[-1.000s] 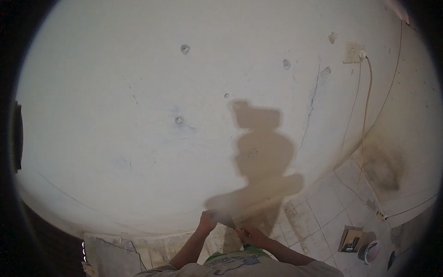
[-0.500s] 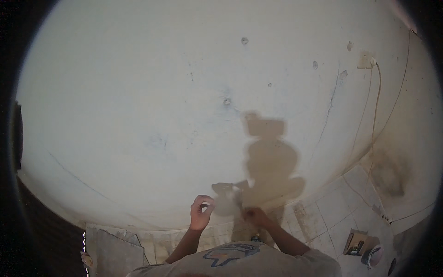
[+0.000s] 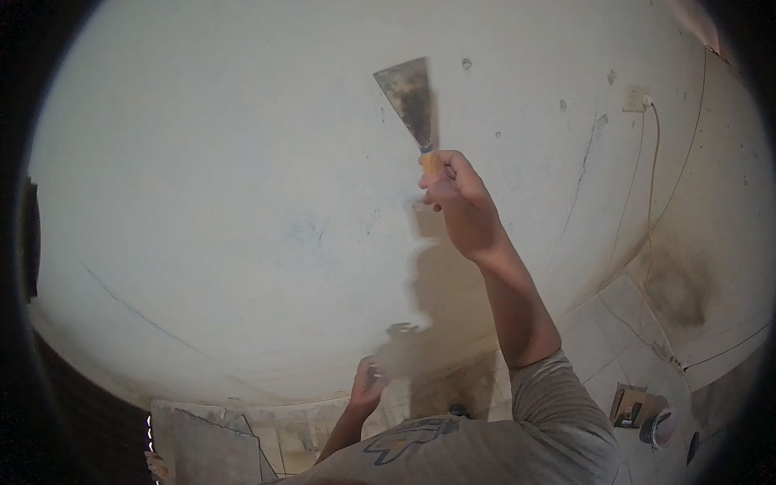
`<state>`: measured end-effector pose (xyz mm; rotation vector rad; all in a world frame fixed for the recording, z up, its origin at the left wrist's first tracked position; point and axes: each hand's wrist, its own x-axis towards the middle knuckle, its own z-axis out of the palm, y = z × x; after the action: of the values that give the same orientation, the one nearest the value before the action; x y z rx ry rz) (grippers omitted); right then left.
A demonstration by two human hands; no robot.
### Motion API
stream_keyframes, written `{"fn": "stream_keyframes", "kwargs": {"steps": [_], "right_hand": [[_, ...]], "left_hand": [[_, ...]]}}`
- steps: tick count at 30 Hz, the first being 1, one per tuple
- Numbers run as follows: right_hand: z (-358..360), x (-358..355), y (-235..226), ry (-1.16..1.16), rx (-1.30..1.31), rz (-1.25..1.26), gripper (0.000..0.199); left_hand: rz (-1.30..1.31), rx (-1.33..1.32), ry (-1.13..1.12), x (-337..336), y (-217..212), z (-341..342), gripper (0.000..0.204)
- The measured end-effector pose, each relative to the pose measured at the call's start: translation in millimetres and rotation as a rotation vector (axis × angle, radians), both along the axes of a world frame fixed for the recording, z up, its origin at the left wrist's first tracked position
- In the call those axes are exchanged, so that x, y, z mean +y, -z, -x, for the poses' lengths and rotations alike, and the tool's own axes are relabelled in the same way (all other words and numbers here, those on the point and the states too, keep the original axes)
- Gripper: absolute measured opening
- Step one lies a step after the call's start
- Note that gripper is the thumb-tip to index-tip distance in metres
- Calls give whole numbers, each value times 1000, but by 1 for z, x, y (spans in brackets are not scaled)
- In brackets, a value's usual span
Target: The person scrapes a cracked wall with a metal putty knife or scraper to prepare it for repair.
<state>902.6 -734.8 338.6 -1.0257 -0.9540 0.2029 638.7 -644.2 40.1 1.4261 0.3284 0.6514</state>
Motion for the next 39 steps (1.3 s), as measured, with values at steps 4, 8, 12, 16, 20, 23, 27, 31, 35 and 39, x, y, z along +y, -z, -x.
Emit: {"fn": "stream_keyframes", "kwargs": {"steps": [4,8,12,16,20,23,27,31,35,39], "right_hand": [[24,-10,-6,139,-84,69,33],[25,-9,10,6,-119,37,34],[-1,16,101,-530,366,171,38],[2,8,306,-304,654,459,32],[70,-103,503,-397,1534,600,32],[93,-157,495,-729,1483,415,27],[74,-143,452,-305,970,481,28],[61,-81,394,400,168,557,24],[28,0,324,627,-240,443,41],[-1,53,152,688,-307,127,49]], "left_hand": [[-333,206,71,-5,-35,-1,31],[-319,212,105,1,-37,-5,27],[-245,284,189,6,-29,-10,20],[-164,340,301,17,-5,14,14],[105,486,320,35,-25,38,17],[315,444,206,39,-31,45,18],[526,359,104,29,-30,32,15],[279,203,22,17,-36,6,13],[290,-20,13,5,-79,-8,11],[-45,-57,16,-4,-58,-16,10]]}}
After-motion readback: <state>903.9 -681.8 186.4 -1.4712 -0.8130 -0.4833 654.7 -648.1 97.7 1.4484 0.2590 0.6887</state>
